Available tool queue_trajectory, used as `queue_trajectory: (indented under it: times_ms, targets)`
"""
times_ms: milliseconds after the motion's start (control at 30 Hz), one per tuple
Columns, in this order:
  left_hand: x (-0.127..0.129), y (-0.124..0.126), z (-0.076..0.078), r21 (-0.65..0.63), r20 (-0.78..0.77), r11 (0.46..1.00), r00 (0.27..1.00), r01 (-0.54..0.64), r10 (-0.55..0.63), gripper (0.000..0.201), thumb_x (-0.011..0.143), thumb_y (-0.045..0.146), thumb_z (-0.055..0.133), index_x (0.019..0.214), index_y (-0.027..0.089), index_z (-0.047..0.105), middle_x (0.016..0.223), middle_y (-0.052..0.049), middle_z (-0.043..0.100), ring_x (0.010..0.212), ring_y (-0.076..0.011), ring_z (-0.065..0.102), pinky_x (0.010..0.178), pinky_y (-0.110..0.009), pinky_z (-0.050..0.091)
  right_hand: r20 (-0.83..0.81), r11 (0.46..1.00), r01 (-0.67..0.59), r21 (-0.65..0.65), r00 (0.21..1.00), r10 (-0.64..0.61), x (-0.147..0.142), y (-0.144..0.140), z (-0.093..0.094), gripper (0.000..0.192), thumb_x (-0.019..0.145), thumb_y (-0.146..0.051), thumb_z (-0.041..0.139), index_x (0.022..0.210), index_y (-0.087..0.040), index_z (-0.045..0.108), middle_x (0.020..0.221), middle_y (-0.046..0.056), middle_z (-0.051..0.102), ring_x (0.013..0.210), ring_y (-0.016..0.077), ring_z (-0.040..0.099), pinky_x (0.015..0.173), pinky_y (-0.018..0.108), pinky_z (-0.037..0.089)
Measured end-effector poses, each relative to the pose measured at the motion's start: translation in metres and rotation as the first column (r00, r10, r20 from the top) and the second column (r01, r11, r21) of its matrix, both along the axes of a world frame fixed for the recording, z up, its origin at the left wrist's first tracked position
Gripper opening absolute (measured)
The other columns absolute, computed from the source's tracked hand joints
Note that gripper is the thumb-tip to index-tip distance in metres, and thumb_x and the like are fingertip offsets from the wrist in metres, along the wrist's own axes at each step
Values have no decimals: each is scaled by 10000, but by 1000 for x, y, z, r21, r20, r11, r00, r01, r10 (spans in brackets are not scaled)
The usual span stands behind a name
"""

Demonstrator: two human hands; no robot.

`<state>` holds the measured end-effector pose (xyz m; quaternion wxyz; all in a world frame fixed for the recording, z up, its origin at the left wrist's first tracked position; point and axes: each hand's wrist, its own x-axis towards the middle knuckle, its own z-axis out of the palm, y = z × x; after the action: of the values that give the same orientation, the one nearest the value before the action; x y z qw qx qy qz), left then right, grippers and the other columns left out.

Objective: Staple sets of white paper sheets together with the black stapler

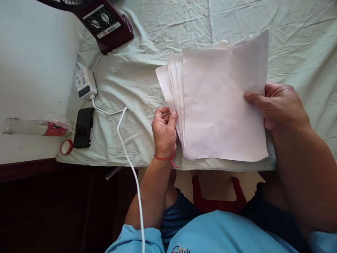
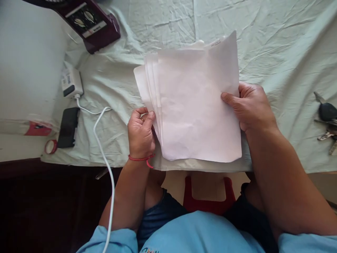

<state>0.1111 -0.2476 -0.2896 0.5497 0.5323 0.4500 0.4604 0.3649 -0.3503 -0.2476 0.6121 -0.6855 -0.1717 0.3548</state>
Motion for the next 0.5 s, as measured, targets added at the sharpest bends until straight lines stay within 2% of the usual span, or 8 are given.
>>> queue_trajectory:
  times_ms: [67,167,233,300,400,500]
  targets:
    - [-1,2,0,37,-3,998,999,-51,51,379,848,371,888,1038,243,587,672,81,588,594,-101,566,599,-227,464,-1,1000,2,1,1000,-2,1,0,0,159,770,-74,754,800,-209,831,704,-14,736,533,90,608,457,188,508]
    - [0,1,4,136,-7,987,996,-84,86,413,812,234,865,1071,267,544,718,80,621,662,-106,599,668,-229,488,10,1000,3,-2,1000,-3,1,-1,-1,164,772,-78,756,816,-213,838,725,-14,748,533,87,613,449,181,504]
    - [1,-1,6,203,-31,976,996,-81,89,351,818,199,827,1050,270,573,742,73,630,700,-109,611,704,-234,501,25,1000,2,1,1000,-2,2,-1,-3,155,756,-106,776,835,-220,843,741,-12,758,564,103,641,443,181,497]
    - [1,-2,7,242,-80,968,993,-69,91,202,845,203,787,985,251,650,779,48,650,739,-113,625,720,-239,508,20,1000,2,16,1000,-3,2,-1,-4,146,742,-117,781,824,-223,839,744,-16,760,571,105,642,452,187,502]
    - [1,-3,7,230,-133,971,986,-69,102,36,891,238,753,923,221,751,858,3,716,805,-133,652,749,-254,526,1,999,15,43,1000,-15,3,0,-5,155,739,-94,770,813,-214,834,757,-17,768,575,97,645,480,191,527]
    - [1,-3,5,173,-121,982,987,-80,102,117,943,332,753,930,221,787,901,-17,756,837,-152,671,806,-282,550,-3,998,17,61,1000,-17,3,0,-5,172,748,-74,767,837,-202,838,778,-13,779,585,97,666,485,187,541]
